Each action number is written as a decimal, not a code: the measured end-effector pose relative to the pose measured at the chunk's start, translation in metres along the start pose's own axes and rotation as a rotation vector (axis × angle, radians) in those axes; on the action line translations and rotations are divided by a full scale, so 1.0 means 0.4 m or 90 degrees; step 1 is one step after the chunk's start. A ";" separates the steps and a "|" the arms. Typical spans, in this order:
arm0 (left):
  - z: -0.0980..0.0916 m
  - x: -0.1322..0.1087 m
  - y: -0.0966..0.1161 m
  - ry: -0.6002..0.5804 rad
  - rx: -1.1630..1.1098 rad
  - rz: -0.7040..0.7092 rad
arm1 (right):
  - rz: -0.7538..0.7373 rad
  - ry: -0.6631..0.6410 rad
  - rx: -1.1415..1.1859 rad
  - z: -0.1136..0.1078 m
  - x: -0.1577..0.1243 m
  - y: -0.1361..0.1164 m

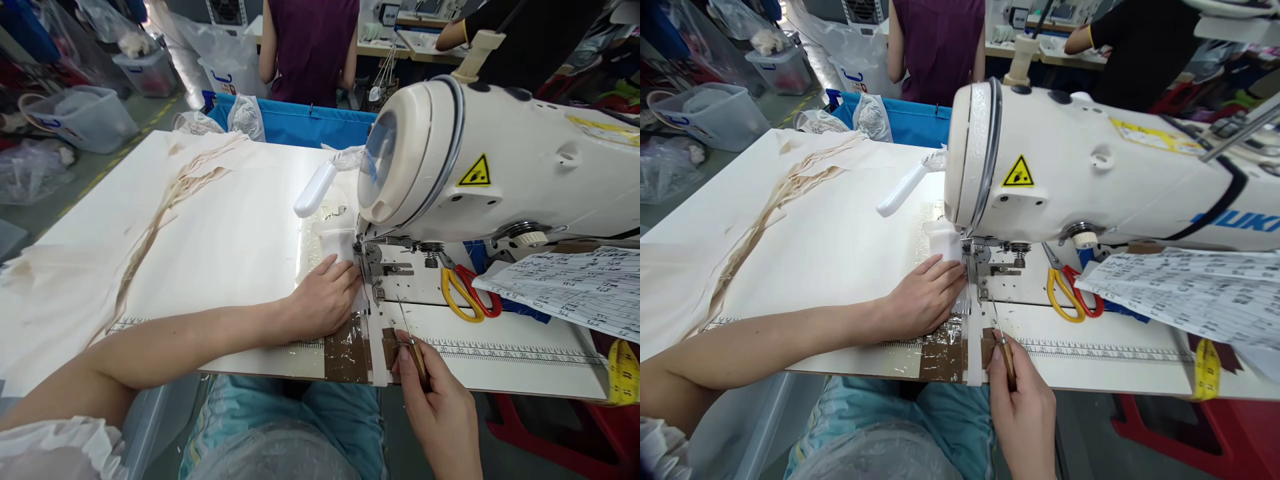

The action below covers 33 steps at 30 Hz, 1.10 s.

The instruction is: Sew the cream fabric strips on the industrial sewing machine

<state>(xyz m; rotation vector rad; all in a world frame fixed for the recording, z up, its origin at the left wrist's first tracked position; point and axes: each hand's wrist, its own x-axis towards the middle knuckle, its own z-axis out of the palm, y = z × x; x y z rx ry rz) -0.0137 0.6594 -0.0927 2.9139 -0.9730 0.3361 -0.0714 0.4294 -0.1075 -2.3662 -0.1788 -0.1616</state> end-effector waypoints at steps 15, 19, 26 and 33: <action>0.000 -0.008 0.012 0.013 -0.003 0.002 | 0.029 0.004 -0.003 0.002 -0.008 0.000; 0.006 -0.008 0.009 0.027 -0.001 -0.002 | 0.058 0.004 0.020 -0.001 -0.010 -0.008; 0.023 0.000 -0.011 0.047 0.010 -0.021 | 0.038 0.038 0.115 0.012 -0.010 -0.025; 0.021 0.018 -0.035 0.029 -0.008 -0.044 | -0.279 0.042 0.059 0.065 0.047 -0.090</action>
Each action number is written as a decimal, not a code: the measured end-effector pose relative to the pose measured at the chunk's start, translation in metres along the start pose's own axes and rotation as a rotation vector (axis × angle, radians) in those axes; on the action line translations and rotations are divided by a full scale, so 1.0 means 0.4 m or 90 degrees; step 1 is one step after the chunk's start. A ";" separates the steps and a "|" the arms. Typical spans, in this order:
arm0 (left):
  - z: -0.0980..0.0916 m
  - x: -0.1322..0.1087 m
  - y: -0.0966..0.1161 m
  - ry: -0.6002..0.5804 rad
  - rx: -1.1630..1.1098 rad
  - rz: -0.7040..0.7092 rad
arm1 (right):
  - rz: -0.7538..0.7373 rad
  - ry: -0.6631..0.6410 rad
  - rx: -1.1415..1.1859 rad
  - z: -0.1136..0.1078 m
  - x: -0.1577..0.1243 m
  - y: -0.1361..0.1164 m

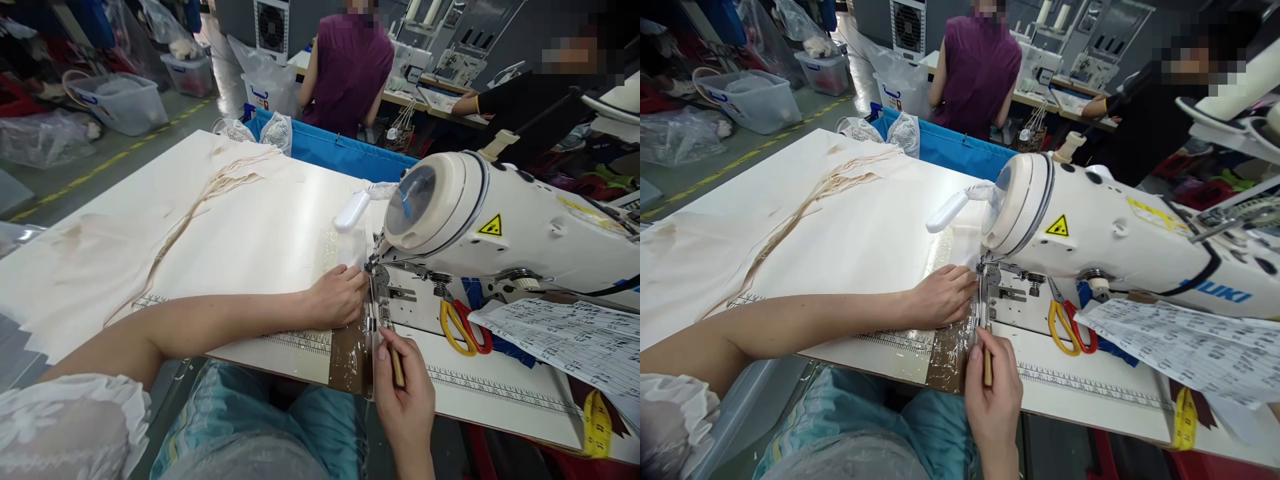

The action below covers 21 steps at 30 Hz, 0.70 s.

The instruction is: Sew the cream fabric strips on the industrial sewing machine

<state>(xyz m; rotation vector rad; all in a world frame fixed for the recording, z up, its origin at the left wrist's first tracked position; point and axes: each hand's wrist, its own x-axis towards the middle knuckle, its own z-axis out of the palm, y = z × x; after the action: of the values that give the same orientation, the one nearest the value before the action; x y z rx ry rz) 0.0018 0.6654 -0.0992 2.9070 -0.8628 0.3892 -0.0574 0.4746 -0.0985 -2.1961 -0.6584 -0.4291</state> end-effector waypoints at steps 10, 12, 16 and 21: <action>0.005 0.002 -0.009 -0.011 -0.029 0.018 | -0.105 -0.043 -0.245 0.060 0.049 0.005; 0.007 0.003 -0.009 -0.010 -0.029 0.015 | -0.109 -0.046 -0.278 0.061 0.048 0.009; 0.009 0.004 -0.008 -0.015 -0.030 0.008 | -0.132 -0.045 -0.311 0.062 0.048 0.008; 0.005 0.003 -0.008 -0.009 -0.038 0.003 | -0.119 -0.048 -0.346 0.064 0.051 -0.001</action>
<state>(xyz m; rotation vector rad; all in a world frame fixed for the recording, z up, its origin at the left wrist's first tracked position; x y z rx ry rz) 0.0049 0.6674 -0.1010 2.8567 -0.8690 0.3376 -0.0389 0.5010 -0.1040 -2.6800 -0.8698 -0.6873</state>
